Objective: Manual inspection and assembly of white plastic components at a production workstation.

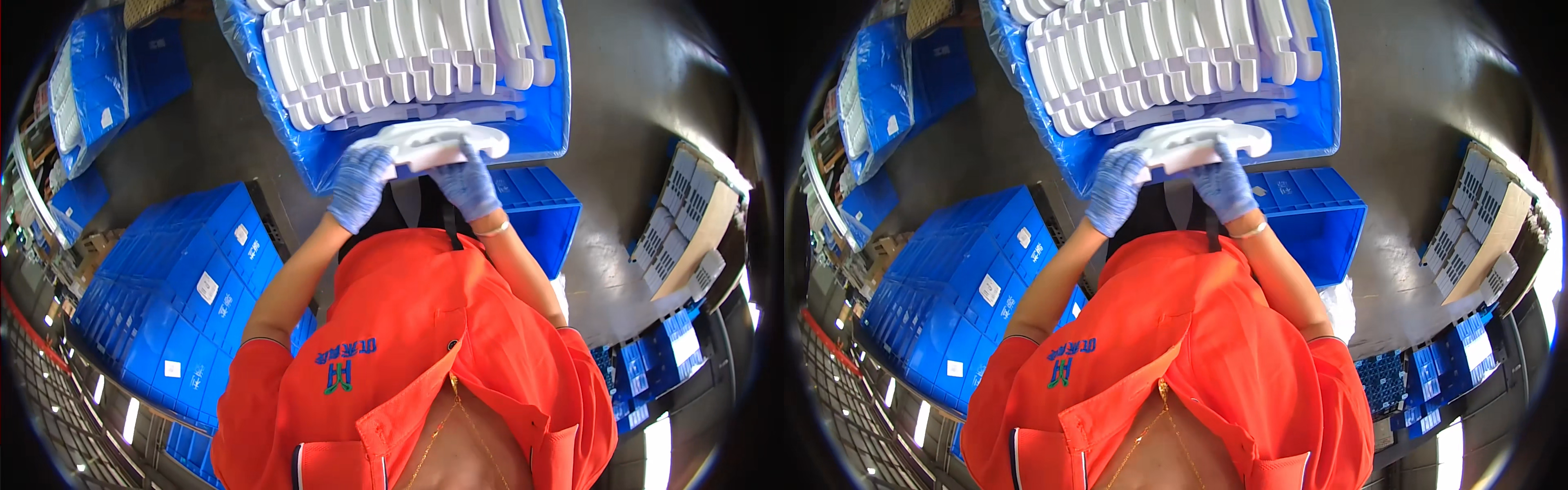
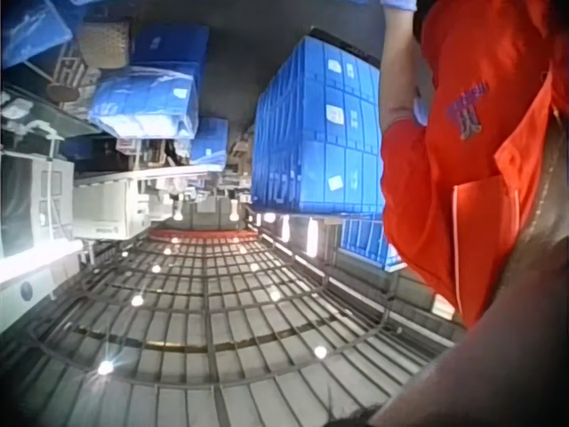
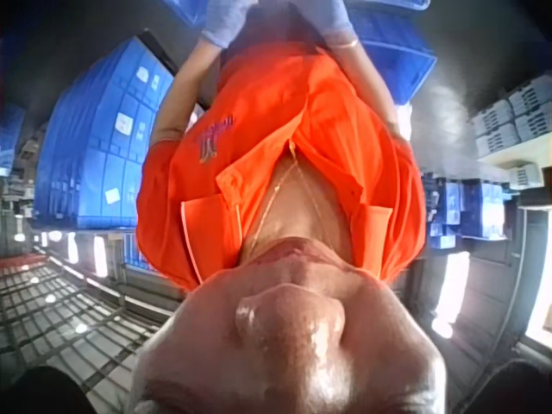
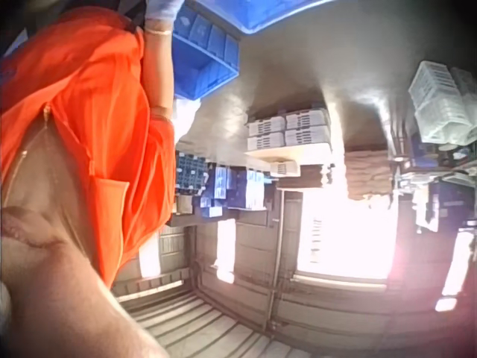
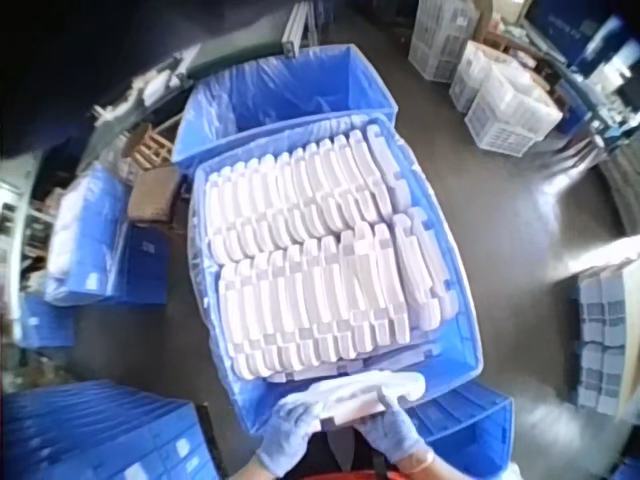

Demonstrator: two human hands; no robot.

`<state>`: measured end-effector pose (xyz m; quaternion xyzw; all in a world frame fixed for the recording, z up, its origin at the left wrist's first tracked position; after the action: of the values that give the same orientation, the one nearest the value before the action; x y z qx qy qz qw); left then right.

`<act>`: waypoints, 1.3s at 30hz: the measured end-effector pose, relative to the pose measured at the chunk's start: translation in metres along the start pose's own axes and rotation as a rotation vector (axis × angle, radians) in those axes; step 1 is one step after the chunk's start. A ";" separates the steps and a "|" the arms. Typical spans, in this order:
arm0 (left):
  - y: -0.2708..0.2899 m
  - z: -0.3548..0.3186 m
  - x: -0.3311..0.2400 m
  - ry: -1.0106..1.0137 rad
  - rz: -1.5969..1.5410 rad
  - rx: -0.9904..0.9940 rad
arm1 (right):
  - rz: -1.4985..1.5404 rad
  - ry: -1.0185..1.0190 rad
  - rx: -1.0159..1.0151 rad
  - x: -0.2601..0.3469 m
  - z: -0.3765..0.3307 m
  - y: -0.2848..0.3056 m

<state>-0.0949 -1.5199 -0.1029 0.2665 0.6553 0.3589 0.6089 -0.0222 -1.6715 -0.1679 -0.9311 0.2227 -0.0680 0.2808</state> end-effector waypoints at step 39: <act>0.193 -0.211 0.279 0.309 0.339 -0.059 | -1.222 1.291 -0.657 -0.079 0.052 -0.078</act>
<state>-0.3526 -1.2158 -0.1185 0.2968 0.6756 0.5117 0.4400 -0.0501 -1.5522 -0.1681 -0.7014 -0.1830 -0.6392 -0.2570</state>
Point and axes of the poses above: each hand's wrist, its own z-axis towards the middle knuckle, its own y-axis out of the back of the hand, x = y × z, the point moved 7 cm from there along z, towards the middle knuckle
